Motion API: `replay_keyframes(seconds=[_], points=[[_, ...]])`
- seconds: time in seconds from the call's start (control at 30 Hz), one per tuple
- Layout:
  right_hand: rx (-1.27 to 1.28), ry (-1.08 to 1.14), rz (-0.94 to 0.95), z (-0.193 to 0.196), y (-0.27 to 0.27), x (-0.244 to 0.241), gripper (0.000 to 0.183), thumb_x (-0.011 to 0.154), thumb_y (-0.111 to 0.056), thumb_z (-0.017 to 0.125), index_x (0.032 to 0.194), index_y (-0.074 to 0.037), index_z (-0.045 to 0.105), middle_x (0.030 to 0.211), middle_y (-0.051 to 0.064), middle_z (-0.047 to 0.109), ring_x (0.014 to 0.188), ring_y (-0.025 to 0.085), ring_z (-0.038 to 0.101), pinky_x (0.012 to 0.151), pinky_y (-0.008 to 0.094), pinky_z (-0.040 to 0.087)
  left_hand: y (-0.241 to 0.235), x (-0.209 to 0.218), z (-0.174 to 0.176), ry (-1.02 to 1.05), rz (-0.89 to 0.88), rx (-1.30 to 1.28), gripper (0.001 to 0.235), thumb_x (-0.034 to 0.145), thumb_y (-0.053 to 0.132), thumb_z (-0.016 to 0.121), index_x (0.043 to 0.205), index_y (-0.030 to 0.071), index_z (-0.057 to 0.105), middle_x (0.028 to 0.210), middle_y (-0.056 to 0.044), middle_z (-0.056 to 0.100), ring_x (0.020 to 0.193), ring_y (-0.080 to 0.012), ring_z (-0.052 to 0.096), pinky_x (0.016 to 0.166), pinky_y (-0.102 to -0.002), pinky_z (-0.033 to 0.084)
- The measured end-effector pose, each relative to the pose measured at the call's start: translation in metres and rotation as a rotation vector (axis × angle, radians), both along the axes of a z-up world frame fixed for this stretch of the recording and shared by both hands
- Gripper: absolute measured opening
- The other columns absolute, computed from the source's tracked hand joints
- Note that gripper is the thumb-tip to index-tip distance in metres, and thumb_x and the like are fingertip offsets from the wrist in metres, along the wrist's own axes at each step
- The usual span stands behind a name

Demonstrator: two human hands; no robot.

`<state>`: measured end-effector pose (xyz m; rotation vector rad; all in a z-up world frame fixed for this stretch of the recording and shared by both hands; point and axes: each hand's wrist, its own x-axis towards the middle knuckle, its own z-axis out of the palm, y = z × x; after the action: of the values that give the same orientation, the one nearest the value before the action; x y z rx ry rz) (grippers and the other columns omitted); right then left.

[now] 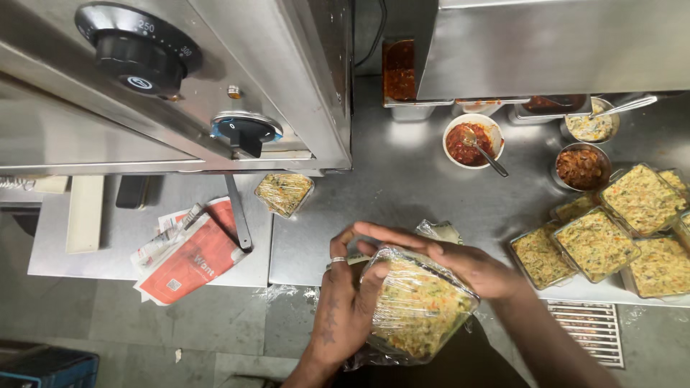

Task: The person wraps multiple square food containers with plastic wrap on a stainless steel countertop. They pull wrap from a roll, cover each container, and place the wrapped units aside. The person also briefly moves a small sauce container and a metal tray during the process.

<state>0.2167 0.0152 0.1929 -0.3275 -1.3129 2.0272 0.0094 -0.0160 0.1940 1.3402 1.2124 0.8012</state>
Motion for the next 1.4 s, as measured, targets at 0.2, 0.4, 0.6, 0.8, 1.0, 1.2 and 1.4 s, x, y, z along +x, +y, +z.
replay_keyframes(seconds=[0.2, 0.4, 0.6, 0.8, 1.0, 1.2, 1.4], points=[[-0.502, 0.205, -0.174, -0.027, -0.018, -0.014, 0.081, 0.099, -0.057, 0.044, 0.160, -0.006, 0.028, 0.172, 0.013, 0.027, 0.159, 0.036, 0.025, 0.127, 0.058, 0.023, 0.005, 0.011, -0.015, -0.021, 0.011, -0.036, 0.078, 0.105, 0.051, 0.033, 0.167, 0.008, 0.013, 0.128, -0.026, 0.055, 0.113, -0.0295, 0.060, 0.096, -0.042, 0.052], [-0.173, -0.171, -0.438, -0.024, 0.005, 0.049, 0.098, 0.096, -0.080, 0.038, 0.158, -0.004, 0.033, 0.166, 0.018, 0.042, 0.154, 0.033, 0.038, 0.128, 0.044, 0.024, 0.015, 0.029, -0.050, -0.372, 0.251, -0.179, 0.069, 0.105, 0.054, 0.028, 0.154, 0.007, 0.034, 0.134, -0.016, 0.060, 0.122, -0.0238, 0.059, 0.105, -0.038, 0.047], [-0.158, -0.482, -0.489, -0.051, 0.002, 0.064, 0.095, 0.082, -0.059, 0.065, 0.152, 0.002, 0.043, 0.144, 0.020, 0.054, 0.116, 0.026, 0.058, 0.101, 0.044, 0.047, 0.023, 0.028, -0.068, -0.534, 0.248, -0.446, 0.064, 0.101, 0.058, 0.034, 0.139, 0.008, 0.039, 0.132, -0.018, 0.058, 0.121, -0.0250, 0.061, 0.103, -0.041, 0.052], [-0.324, -0.372, -0.427, -0.035, 0.001, 0.058, 0.084, 0.092, -0.053, 0.059, 0.156, 0.001, 0.048, 0.137, 0.021, 0.061, 0.122, 0.028, 0.058, 0.106, 0.043, 0.043, 0.031, 0.010, -0.071, -0.759, 0.176, -0.687, 0.062, 0.095, 0.057, 0.057, 0.124, 0.003, 0.061, 0.116, -0.014, 0.068, 0.107, -0.0248, 0.066, 0.096, -0.041, 0.053], [0.442, -0.818, -0.793, 0.023, -0.025, 0.031, 0.079, 0.106, -0.060, 0.039, 0.158, -0.002, 0.036, 0.166, 0.018, 0.040, 0.157, 0.033, 0.035, 0.128, 0.045, 0.024, 0.037, 0.014, -0.075, -0.418, 0.384, -0.562, 0.060, 0.092, 0.055, 0.066, 0.116, 0.000, 0.059, 0.103, -0.015, 0.067, 0.092, -0.0253, 0.069, 0.086, -0.044, 0.059], [0.188, -0.590, -0.544, -0.033, -0.009, -0.001, 0.082, 0.090, -0.031, 0.069, 0.160, -0.008, 0.035, 0.173, 0.018, 0.027, 0.160, 0.033, 0.024, 0.128, 0.046, 0.022, 0.039, 0.032, -0.073, -0.371, 0.623, -0.679, 0.060, 0.085, 0.054, 0.062, 0.124, 0.009, 0.058, 0.105, -0.014, 0.072, 0.093, -0.0265, 0.074, 0.086, -0.043, 0.060], [-0.339, -0.266, -0.316, -0.068, 0.005, 0.022, 0.090, 0.083, -0.027, 0.076, 0.162, -0.008, 0.038, 0.159, 0.025, 0.050, 0.139, 0.043, 0.051, 0.115, 0.051, 0.041, 0.047, 0.013, -0.085, -0.549, 0.201, -0.558, 0.071, 0.094, 0.055, 0.061, 0.131, -0.006, 0.058, 0.113, -0.018, 0.071, 0.102, -0.0291, 0.071, 0.092, -0.044, 0.056]])
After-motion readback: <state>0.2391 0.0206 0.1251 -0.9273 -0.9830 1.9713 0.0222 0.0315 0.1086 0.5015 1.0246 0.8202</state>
